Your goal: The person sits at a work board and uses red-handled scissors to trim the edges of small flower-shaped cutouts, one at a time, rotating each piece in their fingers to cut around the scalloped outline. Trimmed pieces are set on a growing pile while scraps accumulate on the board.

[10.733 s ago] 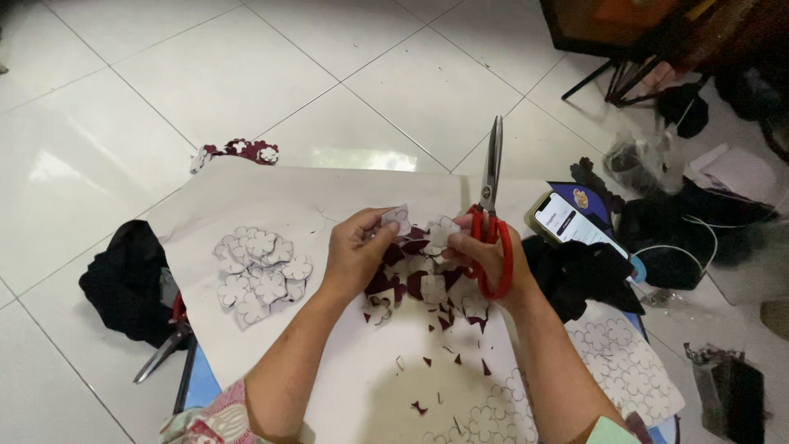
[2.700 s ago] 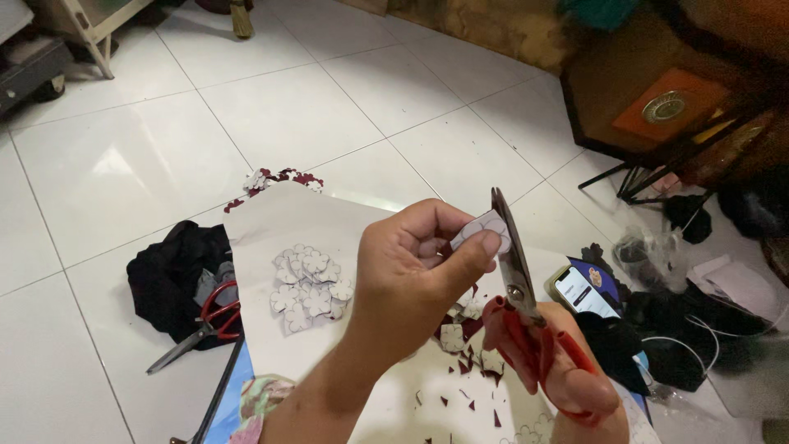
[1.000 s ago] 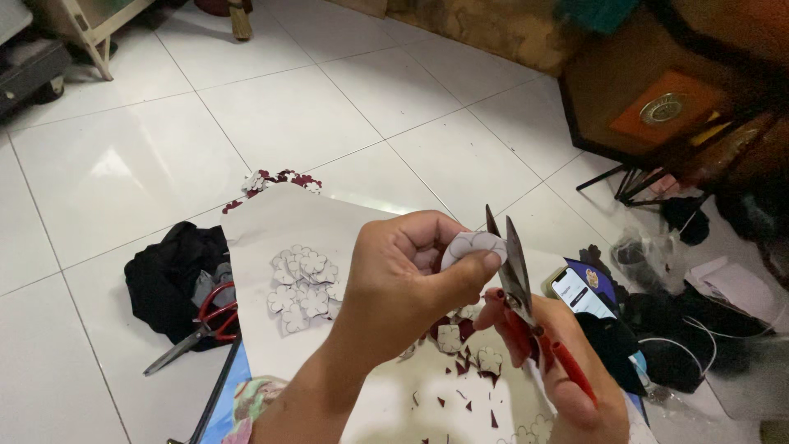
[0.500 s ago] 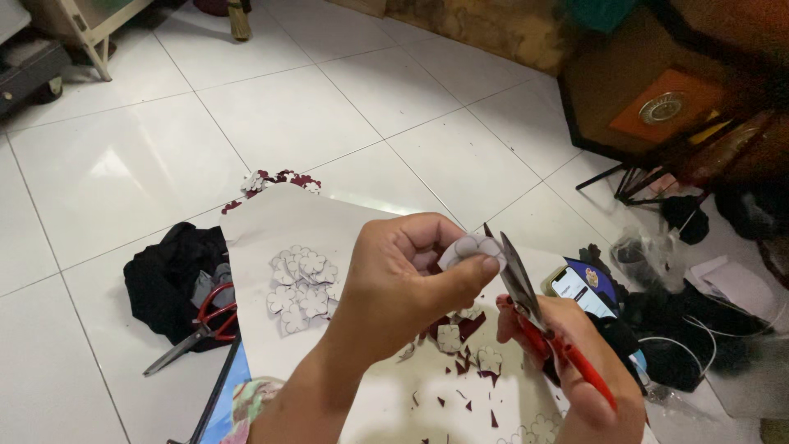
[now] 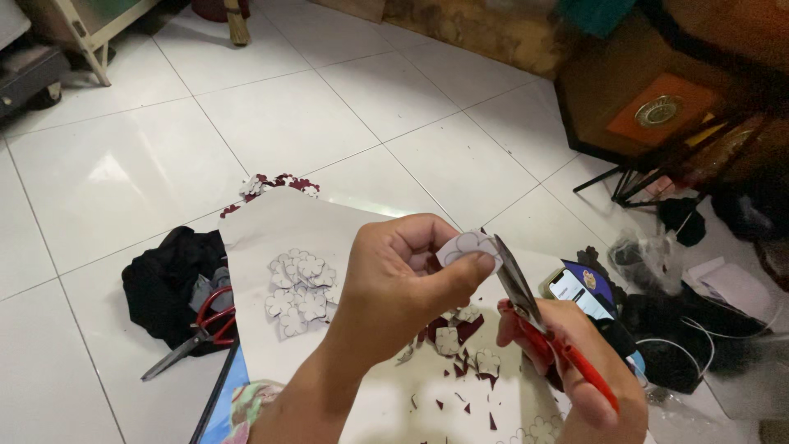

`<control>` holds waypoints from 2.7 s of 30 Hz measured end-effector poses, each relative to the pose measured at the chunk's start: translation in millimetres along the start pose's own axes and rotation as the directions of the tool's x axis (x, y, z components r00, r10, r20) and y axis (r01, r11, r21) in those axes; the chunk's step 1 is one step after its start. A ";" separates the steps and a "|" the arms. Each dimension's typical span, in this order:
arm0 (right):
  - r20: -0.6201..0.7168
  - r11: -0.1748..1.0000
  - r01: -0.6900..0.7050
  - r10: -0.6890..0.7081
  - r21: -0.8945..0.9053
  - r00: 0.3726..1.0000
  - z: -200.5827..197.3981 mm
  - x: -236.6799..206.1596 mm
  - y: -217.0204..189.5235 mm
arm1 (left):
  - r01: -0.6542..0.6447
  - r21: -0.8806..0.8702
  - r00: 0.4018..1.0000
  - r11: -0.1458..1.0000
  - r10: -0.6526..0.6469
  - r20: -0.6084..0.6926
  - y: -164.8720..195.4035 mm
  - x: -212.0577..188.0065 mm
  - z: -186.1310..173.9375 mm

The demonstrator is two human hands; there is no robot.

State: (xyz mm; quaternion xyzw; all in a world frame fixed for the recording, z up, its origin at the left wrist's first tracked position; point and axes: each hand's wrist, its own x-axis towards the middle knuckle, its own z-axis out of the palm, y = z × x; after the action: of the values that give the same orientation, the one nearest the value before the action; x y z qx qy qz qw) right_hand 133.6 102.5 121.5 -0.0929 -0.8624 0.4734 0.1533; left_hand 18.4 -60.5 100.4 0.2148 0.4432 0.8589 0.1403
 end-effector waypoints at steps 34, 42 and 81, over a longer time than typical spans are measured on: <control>0.290 0.906 -0.057 -0.074 0.419 0.954 10.6 38.8 77.1 | -0.158 -0.065 0.982 0.985 0.149 -0.117 -22.3 4.6 8.6; 0.409 0.936 -0.210 0.081 0.281 0.909 -4.2 53.3 120.3 | -0.115 -0.050 0.987 0.992 0.108 -0.115 -17.0 7.5 6.8; 0.269 0.997 -0.059 0.043 0.053 0.962 -13.1 53.9 88.7 | -0.246 -0.045 0.965 0.968 0.241 -0.101 -1.7 5.9 -11.5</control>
State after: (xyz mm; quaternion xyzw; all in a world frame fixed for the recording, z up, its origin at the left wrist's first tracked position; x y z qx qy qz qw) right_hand 89.1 176.7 62.7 -0.0455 -0.8578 0.5113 0.0259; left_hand 7.7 -65.1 94.5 0.2224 0.3950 0.8912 0.0184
